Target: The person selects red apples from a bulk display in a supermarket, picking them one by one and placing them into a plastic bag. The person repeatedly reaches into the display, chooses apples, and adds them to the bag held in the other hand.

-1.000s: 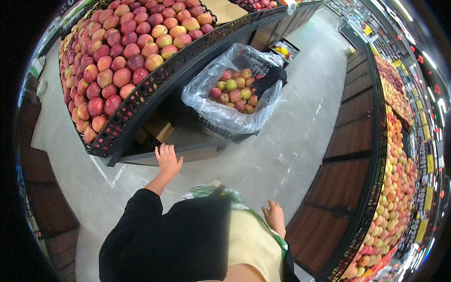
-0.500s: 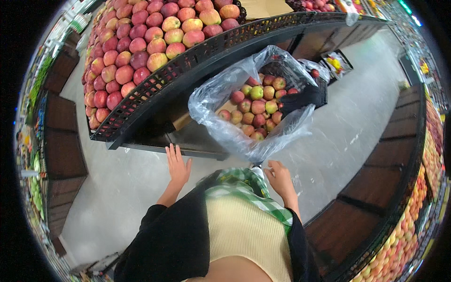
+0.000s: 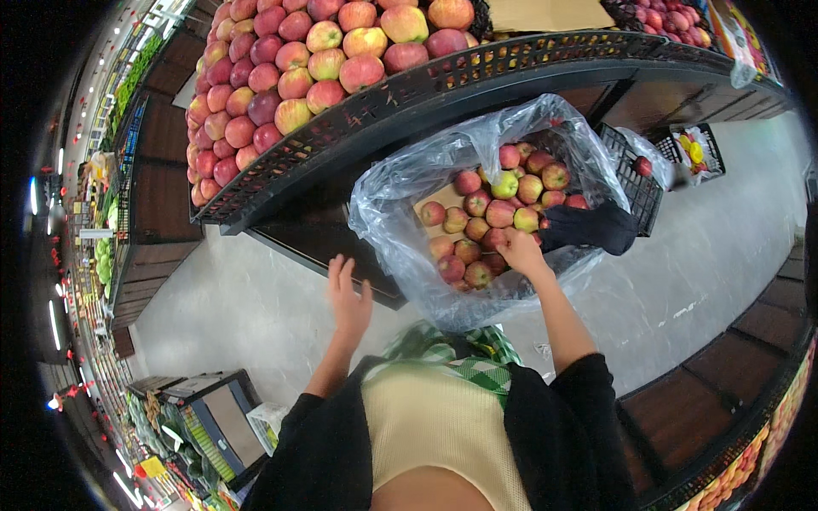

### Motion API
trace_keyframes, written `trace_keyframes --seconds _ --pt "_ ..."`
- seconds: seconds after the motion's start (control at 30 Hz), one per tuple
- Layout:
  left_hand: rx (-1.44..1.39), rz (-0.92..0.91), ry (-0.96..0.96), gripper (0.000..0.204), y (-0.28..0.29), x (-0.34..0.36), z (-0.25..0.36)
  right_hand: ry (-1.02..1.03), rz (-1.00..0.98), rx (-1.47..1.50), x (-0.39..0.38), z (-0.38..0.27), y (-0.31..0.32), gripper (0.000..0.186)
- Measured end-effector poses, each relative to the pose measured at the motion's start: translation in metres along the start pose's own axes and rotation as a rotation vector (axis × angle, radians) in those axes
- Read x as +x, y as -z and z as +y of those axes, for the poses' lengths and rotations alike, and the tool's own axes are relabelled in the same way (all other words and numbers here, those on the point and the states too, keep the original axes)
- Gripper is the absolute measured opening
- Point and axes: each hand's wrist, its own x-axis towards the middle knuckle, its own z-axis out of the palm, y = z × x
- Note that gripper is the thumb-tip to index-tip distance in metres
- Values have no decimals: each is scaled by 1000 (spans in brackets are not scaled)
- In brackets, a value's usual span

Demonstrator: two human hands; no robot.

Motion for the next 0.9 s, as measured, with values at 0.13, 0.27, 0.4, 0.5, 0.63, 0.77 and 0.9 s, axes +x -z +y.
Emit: trace_keyframes --seconds 0.13,0.27,0.4,0.5,0.63,0.77,0.9 --pt "-254 -65 -130 42 -7 20 77 -99 -13 -227 70 29 -37 35" --pt "-527 -316 -177 33 -39 37 125 16 140 -436 95 32 -59 39" --pt "-217 -923 -191 25 -91 22 107 -114 136 -539 103 10 -72 54" --pt "-42 -1137 -291 24 -92 8 96 -196 257 -633 108 10 -90 55" --pt "-401 -996 69 38 -97 16 95 -295 50 -571 117 -9 -62 48" --pt "-1166 -801 862 56 -125 17 76 -328 -28 -155 119 4 -46 74" --pt "-1693 -643 1424 60 -125 46 89 -70 -419 718 70 -7 -26 68"
